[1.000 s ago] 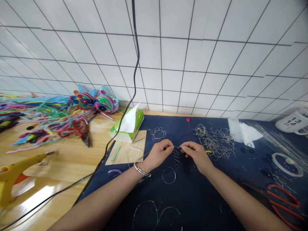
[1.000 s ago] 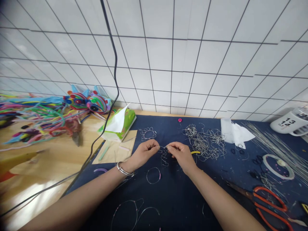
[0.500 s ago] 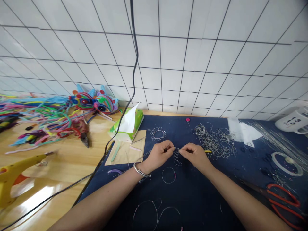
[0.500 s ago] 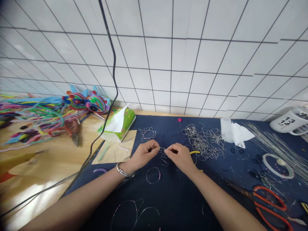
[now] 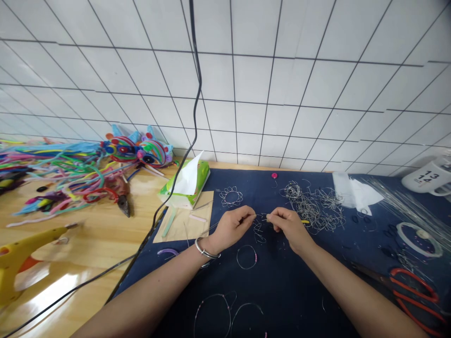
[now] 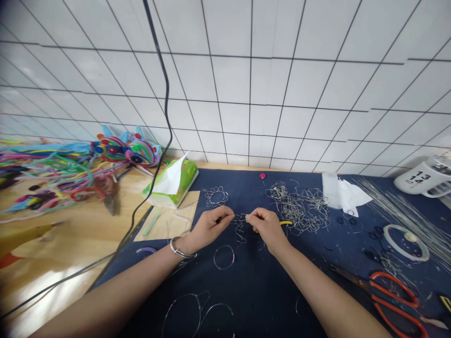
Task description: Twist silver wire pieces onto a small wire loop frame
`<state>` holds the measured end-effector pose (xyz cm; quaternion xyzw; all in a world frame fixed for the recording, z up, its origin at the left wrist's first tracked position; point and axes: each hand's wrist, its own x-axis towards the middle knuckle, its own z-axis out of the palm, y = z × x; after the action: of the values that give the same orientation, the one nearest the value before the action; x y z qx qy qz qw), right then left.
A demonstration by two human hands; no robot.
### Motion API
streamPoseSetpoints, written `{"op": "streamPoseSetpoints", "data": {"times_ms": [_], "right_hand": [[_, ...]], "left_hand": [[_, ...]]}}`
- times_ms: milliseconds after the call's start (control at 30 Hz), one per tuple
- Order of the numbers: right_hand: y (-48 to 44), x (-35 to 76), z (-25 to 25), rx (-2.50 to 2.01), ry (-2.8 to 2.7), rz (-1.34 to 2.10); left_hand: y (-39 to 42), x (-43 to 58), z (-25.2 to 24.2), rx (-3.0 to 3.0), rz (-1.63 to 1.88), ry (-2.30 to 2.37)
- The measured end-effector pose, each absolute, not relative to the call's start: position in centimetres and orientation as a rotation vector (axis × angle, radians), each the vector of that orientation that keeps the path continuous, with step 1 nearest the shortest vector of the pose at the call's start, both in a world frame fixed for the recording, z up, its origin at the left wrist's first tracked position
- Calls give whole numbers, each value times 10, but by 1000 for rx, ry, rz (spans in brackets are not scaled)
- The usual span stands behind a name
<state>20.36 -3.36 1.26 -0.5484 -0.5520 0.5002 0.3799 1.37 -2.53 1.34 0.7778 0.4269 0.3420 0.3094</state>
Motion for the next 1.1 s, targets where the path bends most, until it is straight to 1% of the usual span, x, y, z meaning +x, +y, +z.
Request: {"op": "streamPoseSetpoints", "data": {"times_ms": [300, 733, 1100], "right_hand": [[-30, 209, 13, -1389, -1348, 1329], [-26, 212, 8, -1425, -1429, 1377], [-25, 214, 9, -1277, -1274, 1533]], "left_hand": [[-25, 12, 14, 2006, 988, 1193], [-24, 14, 12, 2002, 995, 1227], [-23, 14, 7, 2076, 940, 1207]]}}
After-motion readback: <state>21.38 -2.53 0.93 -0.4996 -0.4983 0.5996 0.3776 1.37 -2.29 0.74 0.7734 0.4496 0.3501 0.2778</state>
